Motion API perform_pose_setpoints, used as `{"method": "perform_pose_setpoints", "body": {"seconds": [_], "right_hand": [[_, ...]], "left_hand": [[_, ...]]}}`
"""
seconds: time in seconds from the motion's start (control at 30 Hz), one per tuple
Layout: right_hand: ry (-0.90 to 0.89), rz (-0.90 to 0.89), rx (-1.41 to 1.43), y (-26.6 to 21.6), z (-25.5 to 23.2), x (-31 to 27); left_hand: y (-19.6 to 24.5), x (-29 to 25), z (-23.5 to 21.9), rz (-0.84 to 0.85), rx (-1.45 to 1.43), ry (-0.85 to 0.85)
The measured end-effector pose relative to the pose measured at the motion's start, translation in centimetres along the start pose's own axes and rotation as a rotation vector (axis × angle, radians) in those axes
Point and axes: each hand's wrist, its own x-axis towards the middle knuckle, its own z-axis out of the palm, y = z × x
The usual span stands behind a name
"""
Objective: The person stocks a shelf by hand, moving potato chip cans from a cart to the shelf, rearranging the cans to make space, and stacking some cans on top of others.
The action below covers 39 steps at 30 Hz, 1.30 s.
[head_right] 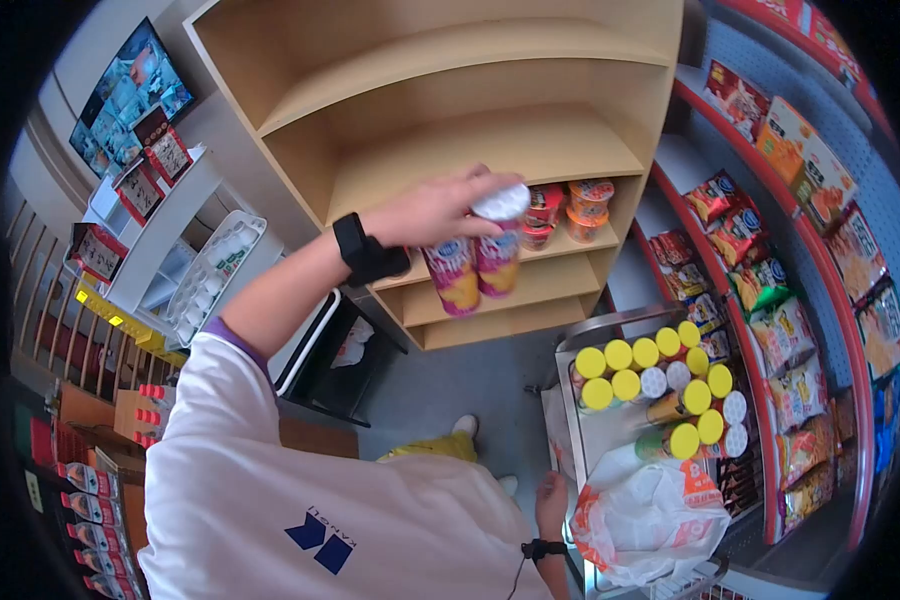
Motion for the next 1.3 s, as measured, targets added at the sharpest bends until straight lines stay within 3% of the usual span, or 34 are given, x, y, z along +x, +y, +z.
{"method": "perform_pose_setpoints", "body": {"seconds": [0.07,0.1,0.2,0.4,0.57,0.7,0.77,0.9,1.13,1.23,1.3], "right_hand": [[-0.009,-0.112,0.017,-1.1,-0.2,1.0],[-0.020,-0.068,-0.026,-0.7,0.3,0.2],[0.055,-0.217,-0.127,0.0,3.4,4.5],[0.003,-0.208,-0.018,-10.4,5.8,9.3],[-0.061,-0.300,0.120,-23.6,8.9,13.6],[-0.087,-0.393,0.193,-30.0,11.6,17.4],[-0.135,-0.542,0.143,-33.6,12.2,18.8],[-0.182,-0.603,0.103,-39.4,13.9,22.7],[-0.402,-0.761,0.022,-49.1,18.8,31.9],[-0.436,-0.810,0.022,-52.6,22.2,35.7],[-0.472,-0.822,0.042,-54.1,24.9,38.2]], "left_hand": [[-2.9,-0.1,-1.1,-0.052,0.104,0.067],[-6.8,-1.5,-0.5,-0.072,0.046,0.055],[-14.3,-2.0,-2.5,-0.098,0.265,0.127],[-24.2,-2.8,-4.9,-0.177,0.300,0.098],[-30.6,-2.9,-5.2,-0.257,0.232,0.046],[-32.6,-2.8,-5.3,-0.298,0.162,-0.005],[-33.3,-2.8,-5.2,-0.302,0.143,0.028],[-34.4,-3.3,-5.5,-0.324,0.033,0.025],[-34.5,-4.5,-4.9,-0.390,0.193,0.125],[-32.9,-5.0,-4.6,-0.308,0.384,0.298],[-28.4,-5.6,-3.0,-0.313,0.411,0.711]]}}
